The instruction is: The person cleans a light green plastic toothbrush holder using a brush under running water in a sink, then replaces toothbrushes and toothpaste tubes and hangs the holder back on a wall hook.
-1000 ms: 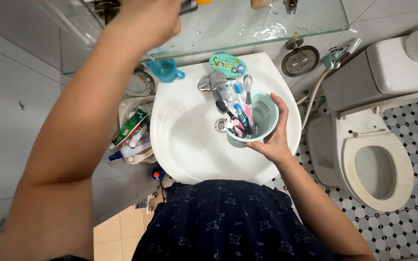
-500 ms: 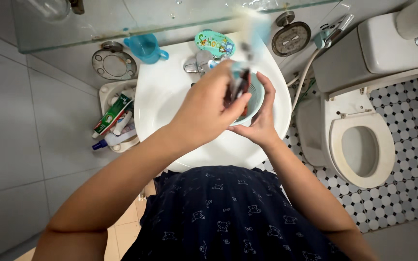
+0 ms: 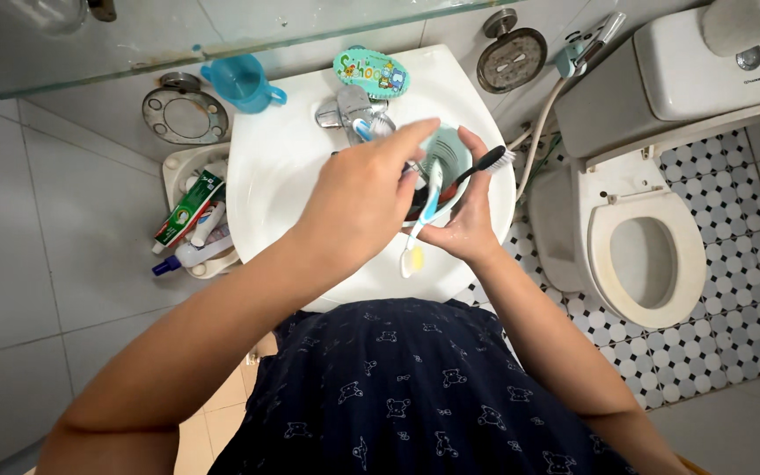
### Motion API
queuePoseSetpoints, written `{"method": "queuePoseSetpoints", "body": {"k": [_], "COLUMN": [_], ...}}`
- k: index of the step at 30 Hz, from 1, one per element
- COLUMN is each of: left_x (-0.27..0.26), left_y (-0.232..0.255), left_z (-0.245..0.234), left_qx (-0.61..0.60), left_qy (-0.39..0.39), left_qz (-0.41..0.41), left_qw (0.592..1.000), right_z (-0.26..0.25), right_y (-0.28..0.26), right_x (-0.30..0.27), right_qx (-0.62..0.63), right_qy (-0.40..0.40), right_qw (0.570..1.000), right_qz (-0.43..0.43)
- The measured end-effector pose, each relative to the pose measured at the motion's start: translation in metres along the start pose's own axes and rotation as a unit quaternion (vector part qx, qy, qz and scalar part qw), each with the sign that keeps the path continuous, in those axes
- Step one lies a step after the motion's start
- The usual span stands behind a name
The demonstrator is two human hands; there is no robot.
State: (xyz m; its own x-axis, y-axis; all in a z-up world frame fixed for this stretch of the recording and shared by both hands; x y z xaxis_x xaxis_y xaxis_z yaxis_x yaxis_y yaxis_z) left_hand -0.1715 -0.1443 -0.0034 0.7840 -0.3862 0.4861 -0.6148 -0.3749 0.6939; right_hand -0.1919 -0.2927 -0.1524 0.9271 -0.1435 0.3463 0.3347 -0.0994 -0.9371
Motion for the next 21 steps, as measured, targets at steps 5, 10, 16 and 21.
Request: {"method": "queuePoseSetpoints", "body": {"k": [5, 10, 16, 21], "left_x": [0.01, 0.024, 0.01, -0.033], "left_y": [0.02, 0.021, 0.034, 0.018], "left_z": [-0.044, -0.09, -0.105, -0.03], "left_qx": [-0.11, -0.106, 0.09, 0.086], "left_qy": [0.068, 0.166, 0.004, -0.265], "left_qz": [0.017, 0.036, 0.095, 0.075], "left_qw": [0.991, 0.98, 0.991, 0.957], "right_z": [-0.006, -0.004, 0.003, -0.007], "right_y": [0.005, 0.013, 0.0, -0.001], "right_x": [0.001, 0.001, 0.005, 0.01], "right_qx": [0.019, 0.062, 0.151, 0.09], "right_qy": [0.021, 0.013, 0.004, 0.007], "right_qw": [0.999, 0.998, 0.987, 0.995], "right_qz": [-0.035, -0.023, 0.051, 0.032]}}
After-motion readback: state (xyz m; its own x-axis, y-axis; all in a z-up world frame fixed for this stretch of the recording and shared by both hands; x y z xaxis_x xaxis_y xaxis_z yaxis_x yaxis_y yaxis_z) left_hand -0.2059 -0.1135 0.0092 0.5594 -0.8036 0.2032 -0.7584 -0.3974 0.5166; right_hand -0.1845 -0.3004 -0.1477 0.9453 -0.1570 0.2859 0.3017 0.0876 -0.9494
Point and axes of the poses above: each hand's wrist, its own x-axis towards the middle knuckle, its own z-axis out of the palm, y = z × x, the point moved 8 cm from there along x, towards the middle knuckle, and after that the axes turned 9 degrees about y, right-handed, at the moved point
